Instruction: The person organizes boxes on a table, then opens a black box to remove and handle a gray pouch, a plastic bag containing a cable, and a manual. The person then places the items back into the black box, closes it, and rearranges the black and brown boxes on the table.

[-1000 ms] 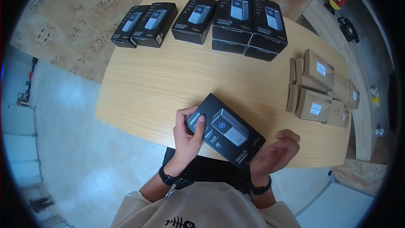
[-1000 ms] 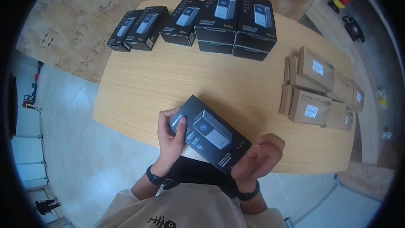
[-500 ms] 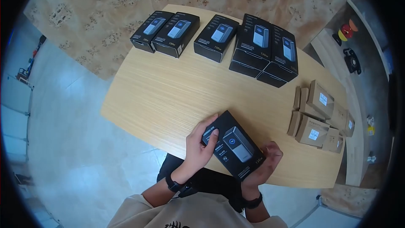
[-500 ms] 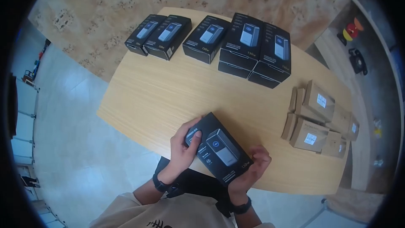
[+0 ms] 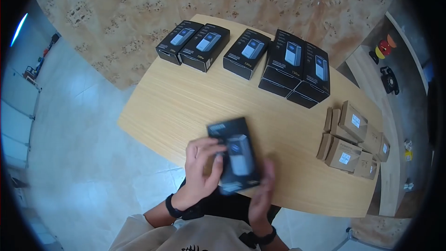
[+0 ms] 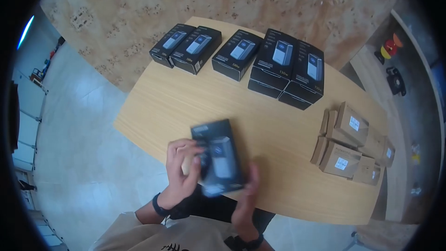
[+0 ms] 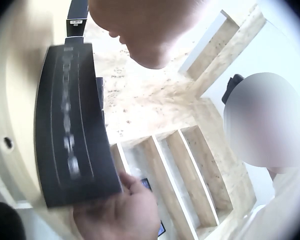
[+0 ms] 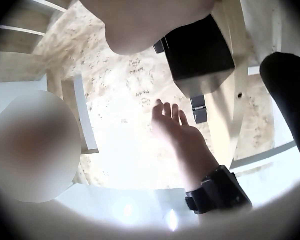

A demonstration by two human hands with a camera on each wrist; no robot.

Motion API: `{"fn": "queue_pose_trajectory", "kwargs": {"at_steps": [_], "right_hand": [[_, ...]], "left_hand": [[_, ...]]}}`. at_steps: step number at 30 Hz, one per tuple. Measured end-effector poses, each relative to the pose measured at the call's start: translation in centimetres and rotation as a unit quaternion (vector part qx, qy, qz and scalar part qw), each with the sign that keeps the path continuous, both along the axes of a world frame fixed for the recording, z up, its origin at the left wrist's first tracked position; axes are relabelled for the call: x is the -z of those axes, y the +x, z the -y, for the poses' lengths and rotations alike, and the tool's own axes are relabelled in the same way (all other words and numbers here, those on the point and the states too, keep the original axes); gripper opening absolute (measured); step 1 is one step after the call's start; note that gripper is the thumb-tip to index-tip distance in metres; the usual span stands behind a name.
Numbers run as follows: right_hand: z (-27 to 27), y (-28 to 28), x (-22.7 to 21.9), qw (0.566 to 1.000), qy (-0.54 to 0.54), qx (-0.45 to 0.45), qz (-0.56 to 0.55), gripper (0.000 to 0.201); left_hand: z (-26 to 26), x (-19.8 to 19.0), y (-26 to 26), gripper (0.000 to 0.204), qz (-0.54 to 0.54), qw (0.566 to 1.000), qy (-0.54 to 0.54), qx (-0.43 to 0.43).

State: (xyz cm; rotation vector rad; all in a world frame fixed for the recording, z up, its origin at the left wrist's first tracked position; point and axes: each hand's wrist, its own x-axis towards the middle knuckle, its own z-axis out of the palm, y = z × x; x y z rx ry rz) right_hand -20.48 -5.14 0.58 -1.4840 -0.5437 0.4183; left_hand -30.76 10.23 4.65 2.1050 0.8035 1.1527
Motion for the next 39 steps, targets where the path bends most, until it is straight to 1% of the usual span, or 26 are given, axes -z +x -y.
{"fn": "queue_pose_trajectory", "kwargs": {"at_steps": [1, 2, 3, 4, 5, 6, 7, 9, 10, 11, 13, 15, 17, 18, 20, 23, 25, 26, 27, 29, 30, 32, 35, 39], "right_hand": [[-0.4, -0.9, -0.1, 0.999, 0.007, -0.050, -0.003, 0.053], [-0.8, -1.5, -0.1, 0.995, 0.013, -0.100, -0.005, 0.054], [-1.1, -1.9, -0.1, 0.989, 0.021, -0.149, -0.007, 0.056], [-1.1, -1.4, 0.0, 0.988, 0.025, -0.150, -0.009, 0.056], [-1.0, -0.3, 0.0, 0.982, -0.020, -0.178, 0.058, 0.046], [-0.9, 0.6, 0.1, 0.968, -0.064, -0.205, 0.126, 0.038], [-0.9, 0.9, 0.2, 0.968, -0.059, -0.209, 0.126, 0.038], [-0.8, 1.2, 0.5, 0.965, -0.053, -0.218, 0.135, 0.022], [-0.7, 1.1, 0.5, 0.964, -0.043, -0.218, 0.146, 0.017], [-0.5, 1.0, 0.6, 0.964, -0.041, -0.218, 0.147, 0.017], [-0.1, 0.9, 0.8, 0.948, -0.051, -0.284, 0.136, 0.018], [-0.4, 0.9, 0.8, 0.949, -0.033, -0.272, 0.154, 0.017], [-0.5, 1.0, 0.4, 0.950, -0.053, -0.284, 0.120, 0.016], [-0.6, 0.9, 0.5, 0.950, -0.048, -0.283, 0.121, 0.016], [-0.7, 0.8, 0.6, 0.955, -0.017, -0.264, 0.132, 0.013], [-0.7, 0.8, 0.4, 0.956, -0.013, -0.266, 0.121, 0.012], [-0.7, 0.8, 0.7, 0.956, -0.009, -0.270, 0.118, 0.012], [-0.7, 1.0, 0.8, 0.954, -0.010, -0.275, 0.117, 0.012], [-0.7, 1.1, 0.9, 0.954, -0.007, -0.275, 0.116, 0.012], [-0.6, 1.1, 1.0, 0.953, -0.013, -0.281, 0.114, 0.011], [-0.6, 1.0, 1.1, 0.953, -0.013, -0.282, 0.111, 0.011], [-0.6, 1.2, 1.0, 0.951, -0.014, -0.286, 0.116, 0.011], [-0.5, 1.3, 0.9, 0.950, -0.036, -0.291, 0.109, 0.011], [-0.4, 1.4, 1.4, 0.948, -0.024, -0.295, 0.118, 0.010]], "left_hand": [[0.2, -0.3, -0.8, 0.033, -0.049, 0.998, 0.042, 0.029], [0.1, -0.8, -1.6, 0.038, -0.099, 0.992, 0.068, 0.039], [-0.1, -1.5, -2.0, 0.038, -0.101, 0.991, 0.072, 0.039], [-0.1, -2.3, -2.4, 0.040, -0.171, 0.982, 0.079, 0.028], [-0.3, -2.8, -2.7, 0.043, -0.239, 0.967, 0.085, 0.015], [-0.6, -2.8, -3.1, 0.052, -0.279, 0.957, 0.081, 0.002], [-1.1, -2.7, -3.4, 0.052, -0.281, 0.956, 0.083, -0.003], [-2.2, -2.1, -3.9, 0.060, -0.315, 0.945, 0.090, -0.021], [-2.9, -2.1, -4.1, 0.064, -0.327, 0.940, 0.097, -0.026], [-3.7, -1.6, -4.3, 0.064, -0.326, 0.940, 0.099, -0.028], [-5.5, -0.8, -4.7, 0.063, -0.356, 0.920, 0.141, -0.081], [-7.3, -1.0, -5.3, 0.063, -0.357, 0.919, 0.142, -0.087], [-9.3, -0.9, -5.9, 0.063, -0.361, 0.915, 0.140, -0.112], [-10.4, -1.0, -6.2, 0.063, -0.364, 0.914, 0.129, -0.127], [-13.7, -0.9, -7.1, 0.063, -0.357, 0.916, 0.127, -0.130], [-18.2, -0.9, -7.3, 0.063, -0.360, 0.912, 0.130, -0.145], [-19.8, -1.5, -7.0, 0.062, -0.390, 0.902, 0.089, -0.162], [-20.6, -1.4, -6.8, 0.063, -0.388, 0.899, 0.118, -0.165], [-21.1, -1.4, -6.8, 0.063, -0.389, 0.898, 0.120, -0.167], [-21.8, -1.7, -6.5, 0.063, -0.402, 0.894, 0.085, -0.178], [-22.1, -1.7, -6.4, 0.063, -0.405, 0.893, 0.085, -0.178], [-22.8, -1.5, -5.8, 0.063, -0.394, 0.888, 0.104, -0.211], [-23.7, -1.3, -5.4, 0.063, -0.397, 0.886, 0.100, -0.216], [-24.1, -1.3, -5.1, 0.064, -0.411, 0.879, 0.107, -0.219]]}}
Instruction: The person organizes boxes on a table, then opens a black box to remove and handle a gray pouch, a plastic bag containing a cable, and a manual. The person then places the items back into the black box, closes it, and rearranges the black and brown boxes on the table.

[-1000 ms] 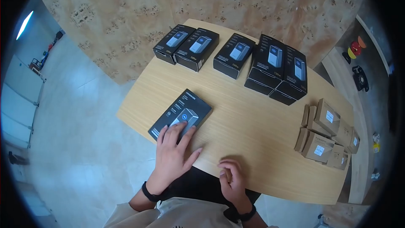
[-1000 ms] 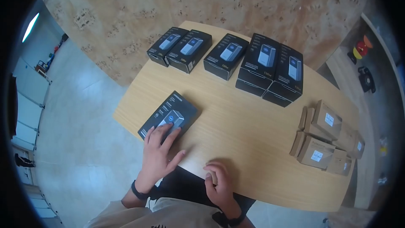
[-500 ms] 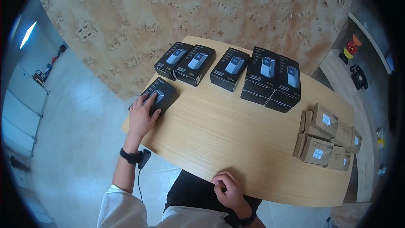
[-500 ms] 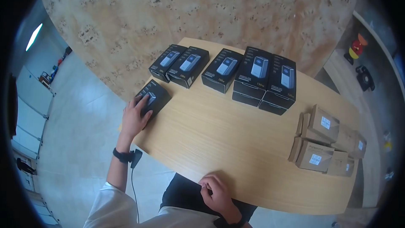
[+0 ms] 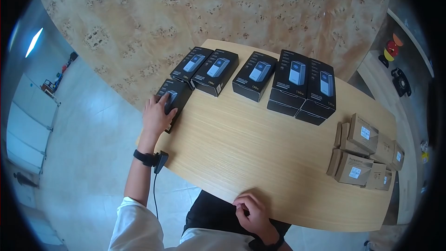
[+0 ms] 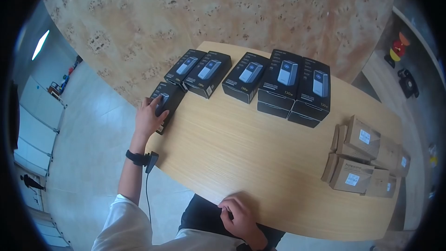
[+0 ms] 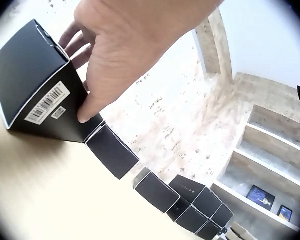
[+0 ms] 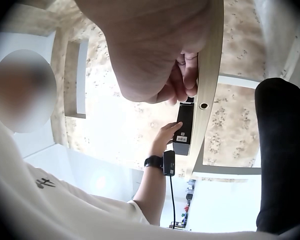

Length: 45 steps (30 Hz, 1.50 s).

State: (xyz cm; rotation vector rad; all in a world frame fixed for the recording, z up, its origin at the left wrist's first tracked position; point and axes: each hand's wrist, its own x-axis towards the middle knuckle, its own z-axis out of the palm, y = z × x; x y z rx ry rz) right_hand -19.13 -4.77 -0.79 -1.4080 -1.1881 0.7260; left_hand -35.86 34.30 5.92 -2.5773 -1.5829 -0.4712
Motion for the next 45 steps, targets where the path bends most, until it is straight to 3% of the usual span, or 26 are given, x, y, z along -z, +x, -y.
{"fn": "queue_pose_trajectory", "kwargs": {"at_steps": [9, 12, 14, 16, 18, 20, 23, 24, 25, 27, 30, 36, 39, 42, 45], "right_hand": [[-0.1, -0.2, -0.3, 1.000, 0.003, 0.016, -0.008, 0.012], [-0.1, -0.1, -0.2, 1.000, 0.001, 0.013, 0.006, 0.012], [0.0, 0.1, -0.7, 0.999, -0.038, 0.002, -0.004, 0.012], [-0.2, 0.8, -1.5, 0.999, -0.044, -0.022, -0.012, 0.012], [0.0, 2.3, -2.6, 0.998, -0.061, -0.028, -0.014, 0.011], [0.4, 4.7, -4.4, 0.984, -0.156, -0.087, -0.025, 0.020], [-0.8, 9.3, -6.0, 0.989, -0.069, 0.038, 0.126, 0.029], [-1.7, 10.5, -7.7, 0.981, -0.090, 0.080, 0.153, 0.039], [-2.7, 11.6, -9.4, 0.970, -0.110, 0.121, 0.180, 0.050], [-5.4, 14.1, -9.7, 0.968, -0.077, 0.140, 0.196, 0.075], [-10.2, 15.2, -11.4, 0.945, -0.129, 0.185, 0.236, 0.091], [-14.8, 16.9, -9.6, 0.898, -0.220, 0.216, 0.314, 0.102], [-14.7, 16.4, -8.2, 0.884, -0.199, 0.247, 0.345, 0.102], [-14.2, 16.7, -6.3, 0.893, -0.119, 0.249, 0.356, 0.101], [-14.0, 16.3, -7.1, 0.910, -0.165, 0.238, 0.297, 0.097]], "left_hand": [[-0.4, 0.7, 0.3, 0.064, -0.004, 1.000, 0.015, 0.009], [1.9, 1.0, 0.6, 0.060, 0.008, 0.997, 0.077, 0.016], [5.6, 1.3, 1.3, 0.056, 0.092, 0.993, 0.040, 0.066], [11.3, 2.7, 2.2, 0.051, 0.143, 0.971, -0.073, 0.175], [15.5, 3.3, 3.3, 0.046, 0.145, 0.946, -0.080, 0.280], [17.7, 4.2, 3.8, 0.042, 0.168, 0.937, -0.086, 0.295], [18.3, 5.6, 3.6, 0.036, 0.225, 0.928, -0.115, 0.275], [18.4, 5.9, 3.5, 0.033, 0.255, 0.924, -0.141, 0.248], [18.6, 5.9, 3.8, 0.029, 0.258, 0.929, -0.096, 0.248], [18.9, 5.6, 4.0, 0.028, 0.243, 0.931, -0.077, 0.260], [18.9, 5.4, 3.8, 0.027, 0.223, 0.936, -0.058, 0.267], [18.8, 5.6, 3.7, 0.027, 0.227, 0.936, -0.068, 0.261], [18.7, 5.8, 3.4, 0.027, 0.239, 0.934, -0.072, 0.254], [18.7, 6.0, 3.5, 0.028, 0.242, 0.933, -0.073, 0.256], [18.7, 6.1, 3.5, 0.028, 0.239, 0.934, -0.072, 0.256]]}}
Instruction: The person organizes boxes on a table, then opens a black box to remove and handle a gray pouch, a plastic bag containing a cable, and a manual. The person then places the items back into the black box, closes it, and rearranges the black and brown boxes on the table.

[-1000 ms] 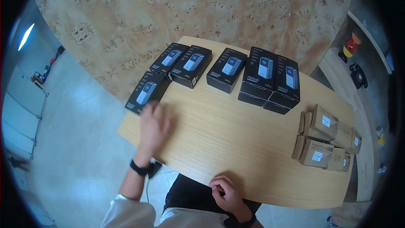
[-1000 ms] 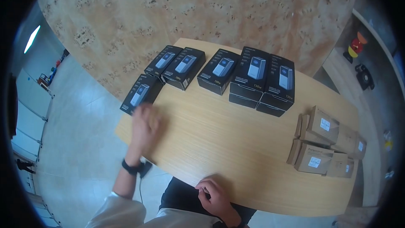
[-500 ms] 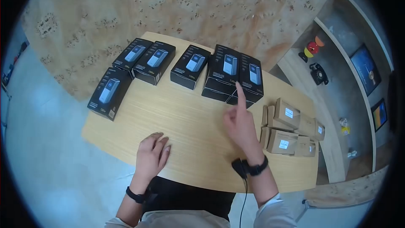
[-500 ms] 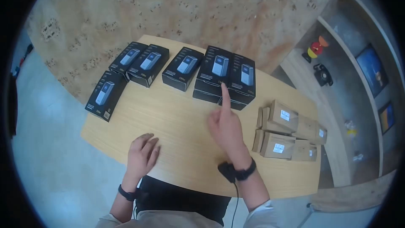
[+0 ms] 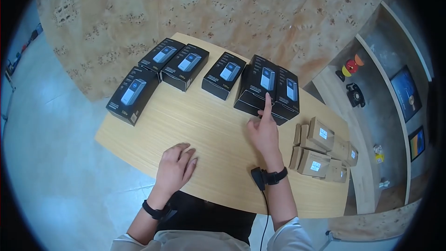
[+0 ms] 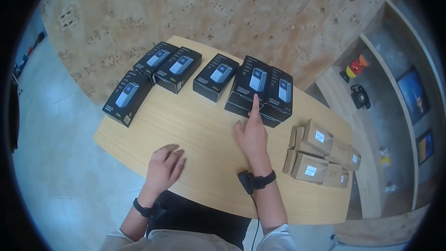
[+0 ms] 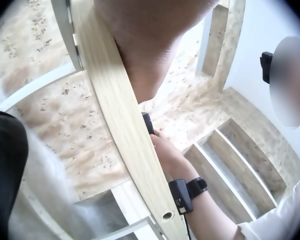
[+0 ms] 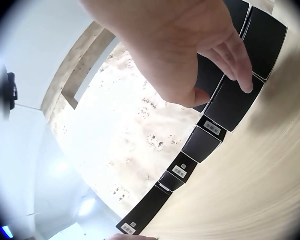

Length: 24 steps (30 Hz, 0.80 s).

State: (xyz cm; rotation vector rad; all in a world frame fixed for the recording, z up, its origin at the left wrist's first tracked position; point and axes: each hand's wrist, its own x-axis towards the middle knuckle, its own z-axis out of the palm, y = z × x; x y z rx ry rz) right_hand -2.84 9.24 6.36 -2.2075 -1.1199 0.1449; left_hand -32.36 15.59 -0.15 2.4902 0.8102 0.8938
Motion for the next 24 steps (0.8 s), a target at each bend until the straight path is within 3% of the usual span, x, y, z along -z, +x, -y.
{"fn": "queue_pose_trajectory", "kwargs": {"at_steps": [10, 12, 13, 15, 19, 20, 22, 24], "right_hand": [[2.1, -2.2, -0.5, 0.998, -0.015, -0.006, 0.062, 0.092], [2.7, -3.2, -1.3, 0.995, 0.045, 0.006, -0.090, 0.086], [2.6, -3.0, -0.9, 0.995, 0.043, 0.008, -0.091, 0.086], [1.9, -2.8, -0.5, 0.916, 0.248, 0.089, -0.302, 0.081], [1.3, -1.2, 0.4, 0.848, 0.280, 0.170, -0.416, 0.081], [1.2, -0.8, 0.5, 0.848, 0.279, 0.168, -0.419, 0.081], [1.0, 0.0, 0.7, 0.784, 0.295, 0.175, -0.517, 0.084], [0.9, 0.9, 1.0, 0.764, 0.290, 0.176, -0.549, 0.084]], "left_hand": [[-0.1, -0.6, -0.1, 0.029, -0.010, 1.000, -0.007, 0.008], [-0.2, -0.6, -0.1, 0.029, -0.010, 1.000, -0.007, 0.006], [-0.1, -0.6, 0.0, 0.028, -0.009, 1.000, -0.006, 0.005], [0.0, -0.5, 0.1, 0.028, -0.010, 1.000, -0.008, 0.005], [-0.1, -0.5, 0.1, 0.026, -0.005, 1.000, -0.010, -0.001], [-0.1, -0.5, 0.1, 0.026, -0.007, 1.000, -0.008, -0.004], [-0.1, -0.6, 0.1, 0.026, -0.003, 1.000, -0.009, -0.003], [-0.1, -0.5, 0.1, 0.025, -0.003, 1.000, -0.009, -0.005]]}}
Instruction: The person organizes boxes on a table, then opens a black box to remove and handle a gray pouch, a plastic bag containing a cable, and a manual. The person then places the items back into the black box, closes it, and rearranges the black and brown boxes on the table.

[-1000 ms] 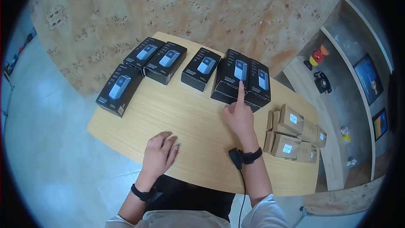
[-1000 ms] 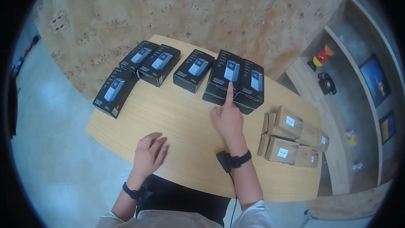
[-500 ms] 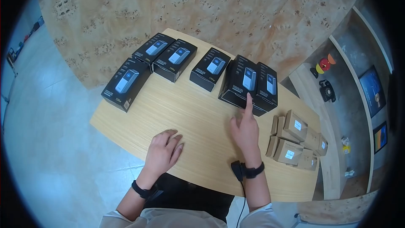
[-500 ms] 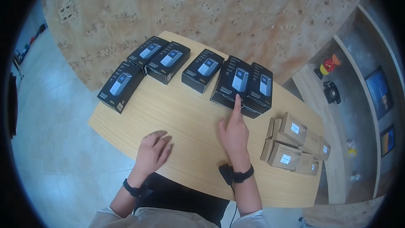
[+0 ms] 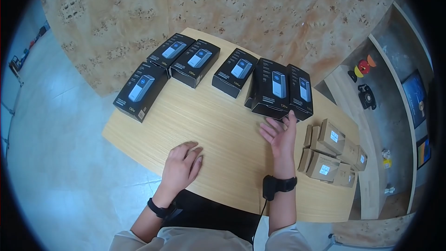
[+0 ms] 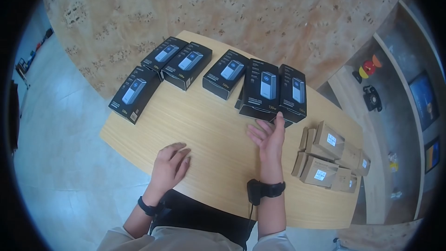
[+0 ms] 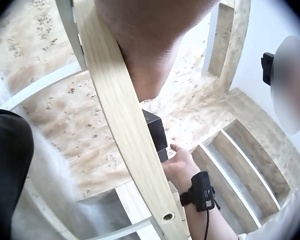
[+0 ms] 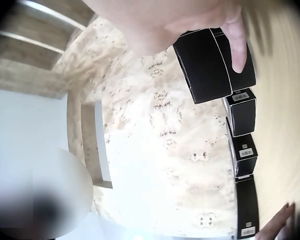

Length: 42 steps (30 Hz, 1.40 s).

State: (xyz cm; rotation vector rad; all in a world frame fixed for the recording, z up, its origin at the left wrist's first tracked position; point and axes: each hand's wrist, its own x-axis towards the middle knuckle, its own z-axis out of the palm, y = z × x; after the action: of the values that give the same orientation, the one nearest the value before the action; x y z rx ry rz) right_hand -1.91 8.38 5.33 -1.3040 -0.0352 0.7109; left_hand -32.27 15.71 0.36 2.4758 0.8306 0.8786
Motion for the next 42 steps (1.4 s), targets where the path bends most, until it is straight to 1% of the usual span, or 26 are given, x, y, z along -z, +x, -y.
{"fn": "queue_pose_trajectory", "kwargs": {"at_steps": [1, 5, 7, 8, 10, 11, 13, 14, 16, 17, 19, 20, 22, 23, 25, 26, 28, 29, 31, 32, 34, 35, 37, 38, 40, 42], "right_hand": [[0.0, 0.5, 0.2, 0.999, 0.008, -0.006, -0.036, 0.085], [-0.1, 2.6, 0.9, 0.998, 0.003, -0.031, -0.051, 0.089], [-0.1, 3.0, 1.0, 0.997, -0.021, -0.076, -0.027, 0.074], [-0.1, 2.7, 1.0, 0.996, -0.019, -0.079, -0.027, 0.074], [0.7, 1.8, 1.1, 0.997, 0.004, -0.069, -0.017, 0.051], [1.4, 1.2, 1.4, 0.997, 0.004, -0.072, -0.016, 0.051], [3.3, -0.4, 2.4, 0.995, 0.033, -0.095, 0.027, 0.033], [4.4, -1.3, 2.7, 0.994, 0.032, -0.097, 0.026, 0.033], [7.0, -3.3, 3.4, 0.993, 0.011, -0.110, 0.033, 0.024], [8.4, -4.1, 4.2, 0.993, 0.010, -0.112, 0.031, 0.024], [11.2, -5.4, 5.4, 0.980, -0.006, -0.198, 0.025, 0.031], [11.9, -6.3, 5.2, 0.981, -0.008, -0.193, 0.024, 0.031], [12.8, -8.5, 4.1, 0.970, -0.067, -0.232, 0.001, 0.030], [13.0, -9.1, 4.2, 0.972, -0.070, -0.226, -0.003, 0.030], [13.3, -9.9, 4.2, 0.972, -0.058, -0.225, 0.038, 0.026], [13.1, -10.1, 4.0, 0.972, -0.060, -0.223, 0.033, 0.026], [12.6, -10.1, 3.5, 0.954, -0.100, -0.236, 0.153, 0.031], [12.8, -10.1, 3.6, 0.954, -0.103, -0.238, 0.148, 0.031], [13.0, -9.4, 4.1, 0.890, -0.199, -0.257, 0.320, 0.041], [13.2, -9.2, 4.6, 0.889, -0.199, -0.261, 0.319, 0.041], [13.9, -8.9, 5.6, 0.875, -0.150, -0.277, 0.367, 0.067], [13.7, -9.1, 4.8, 0.875, -0.151, -0.279, 0.366, 0.067], [13.3, -9.9, 2.4, 0.868, -0.127, -0.320, 0.357, 0.097], [13.3, -10.1, 2.4, 0.869, -0.129, -0.320, 0.355, 0.097], [13.1, -10.3, 2.5, 0.849, -0.137, -0.330, 0.390, 0.115], [12.5, -10.9, 0.8, 0.836, -0.139, -0.337, 0.409, 0.117]], "left_hand": [[0.0, 0.0, 0.0, 0.025, 0.000, 1.000, 0.000, -0.001], [0.1, 0.1, 0.0, 0.025, 0.001, 1.000, 0.001, -0.002], [0.0, 0.2, 0.0, 0.024, 0.004, 1.000, -0.001, 0.000], [0.0, 0.2, 0.0, 0.024, 0.003, 1.000, 0.001, -0.003], [0.0, 0.2, -0.1, 0.024, 0.007, 1.000, -0.008, 0.001], [0.0, 0.3, -0.2, 0.024, 0.008, 1.000, -0.008, -0.001], [0.0, 0.5, -0.2, 0.028, 0.005, 1.000, -0.015, 0.004], [0.0, 0.3, -0.2, 0.028, 0.005, 1.000, -0.016, 0.001], [-0.1, -0.3, -0.3, 0.037, 0.012, 0.999, -0.045, 0.009], [-0.1, -0.1, -0.4, 0.037, 0.011, 0.999, -0.047, 0.008], [-0.1, 0.2, -0.7, 0.045, 0.108, 0.980, -0.164, -0.018], [-0.1, 0.4, -0.5, 0.045, 0.106, 0.980, -0.167, -0.014], [-0.2, 0.6, -0.2, 0.049, 0.292, 0.913, -0.285, -0.011], [-0.2, 0.8, -0.2, 0.049, 0.287, 0.913, -0.290, -0.007], [-0.3, 1.3, -0.2, 0.050, 0.241, 0.928, -0.283, 0.014], [-0.2, 0.8, 0.2, 0.052, 0.205, 0.949, -0.239, 0.000], [0.1, 0.8, 0.7, 0.051, 0.210, 0.944, -0.255, -0.021], [0.3, 0.9, 0.8, 0.051, 0.219, 0.937, -0.268, -0.043], [0.5, 0.8, 1.0, 0.050, 0.221, 0.939, -0.260, -0.050], [0.7, 0.5, 1.2, 0.048, 0.221, 0.941, -0.250, -0.059], [0.9, 0.2, 1.4, 0.046, 0.221, 0.943, -0.240, -0.070], [0.9, 0.1, 1.5, 0.044, 0.214, 0.944, -0.237, -0.080], [1.1, 0.4, 1.6, 0.042, 0.204, 0.945, -0.239, -0.089], [1.0, 0.5, 1.7, 0.040, 0.214, 0.942, -0.244, -0.091], [0.9, 0.6, 1.8, 0.038, 0.223, 0.938, -0.248, -0.093], [0.9, 0.4, 1.8, 0.036, 0.217, 0.941, -0.241, -0.095]]}}
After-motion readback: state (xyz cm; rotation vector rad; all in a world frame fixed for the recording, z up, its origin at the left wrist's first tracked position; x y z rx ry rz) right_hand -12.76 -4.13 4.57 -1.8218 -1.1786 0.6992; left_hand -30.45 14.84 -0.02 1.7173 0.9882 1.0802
